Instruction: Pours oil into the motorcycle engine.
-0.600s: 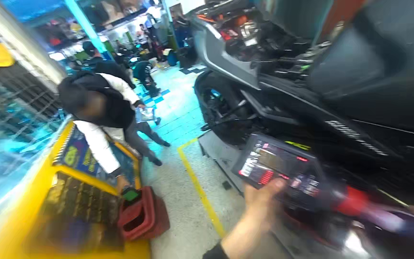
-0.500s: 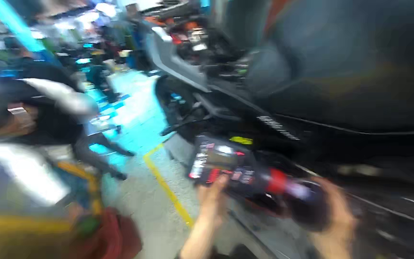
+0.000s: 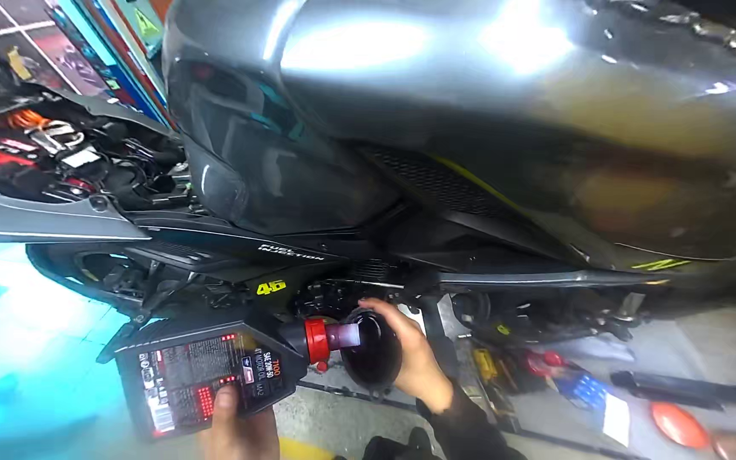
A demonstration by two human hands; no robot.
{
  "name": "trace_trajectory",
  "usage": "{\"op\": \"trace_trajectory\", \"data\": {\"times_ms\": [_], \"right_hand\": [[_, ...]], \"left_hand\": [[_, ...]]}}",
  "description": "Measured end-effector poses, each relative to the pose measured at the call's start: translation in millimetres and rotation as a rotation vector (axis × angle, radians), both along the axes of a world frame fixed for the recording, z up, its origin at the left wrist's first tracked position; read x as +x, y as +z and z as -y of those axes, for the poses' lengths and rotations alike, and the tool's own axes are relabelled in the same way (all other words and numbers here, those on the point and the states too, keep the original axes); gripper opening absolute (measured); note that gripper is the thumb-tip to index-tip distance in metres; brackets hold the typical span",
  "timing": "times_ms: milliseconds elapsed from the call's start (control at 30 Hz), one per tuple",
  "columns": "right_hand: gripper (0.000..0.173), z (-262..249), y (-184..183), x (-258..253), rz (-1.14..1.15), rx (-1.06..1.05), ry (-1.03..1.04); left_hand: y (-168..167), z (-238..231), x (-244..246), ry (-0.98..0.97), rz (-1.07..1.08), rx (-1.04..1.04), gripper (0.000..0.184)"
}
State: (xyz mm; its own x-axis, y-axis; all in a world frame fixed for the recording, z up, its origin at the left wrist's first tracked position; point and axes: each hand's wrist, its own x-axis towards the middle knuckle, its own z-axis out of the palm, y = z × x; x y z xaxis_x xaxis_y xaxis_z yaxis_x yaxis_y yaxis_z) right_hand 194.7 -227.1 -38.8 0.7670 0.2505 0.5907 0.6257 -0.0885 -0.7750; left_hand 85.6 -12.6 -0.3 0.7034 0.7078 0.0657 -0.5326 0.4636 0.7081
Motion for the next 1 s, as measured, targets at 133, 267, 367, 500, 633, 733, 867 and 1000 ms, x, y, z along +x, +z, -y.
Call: {"op": "trace_trajectory", "data": {"times_ms": [133, 267, 367, 500, 633, 733, 867, 1000], "right_hand": [[0.07, 0, 1, 1, -0.002, 0.003, -0.001], [0.072, -1, 1, 2, 0.004, 0.004, 0.0], [0.073, 0, 2, 2, 0.002, -0.005, -0.001], [0.078, 0, 2, 2, -0.002, -0.011, 0.003], [0.076, 0, 3, 2, 0.006, -0.008, -0.006], [0.075, 0, 3, 3, 0.004, -0.012, -0.007], [0.076, 0, 3, 3, 0.004, -0.014, -0.005], [0.076, 0, 3, 3, -0.001, -0.016, -0.008]], "left_hand": [[-1, -2, 2, 0.002, 0.01, -0.013, 0.064], [-1, -3, 4, 0.003, 0.02, -0.011, 0.062], [-1, -4, 5, 0.018, 0.004, -0.001, 0.064], [0, -3, 6, 0.04, -0.019, 0.009, 0.064], [-1, -5, 7, 0.045, -0.013, 0.012, 0.067], [1, -3, 8, 0.051, -0.019, 0.01, 0.067], [4, -3, 10, 0.05, -0.017, 0.003, 0.066], [3, -2, 11, 0.054, -0.01, 0.001, 0.067]]}}
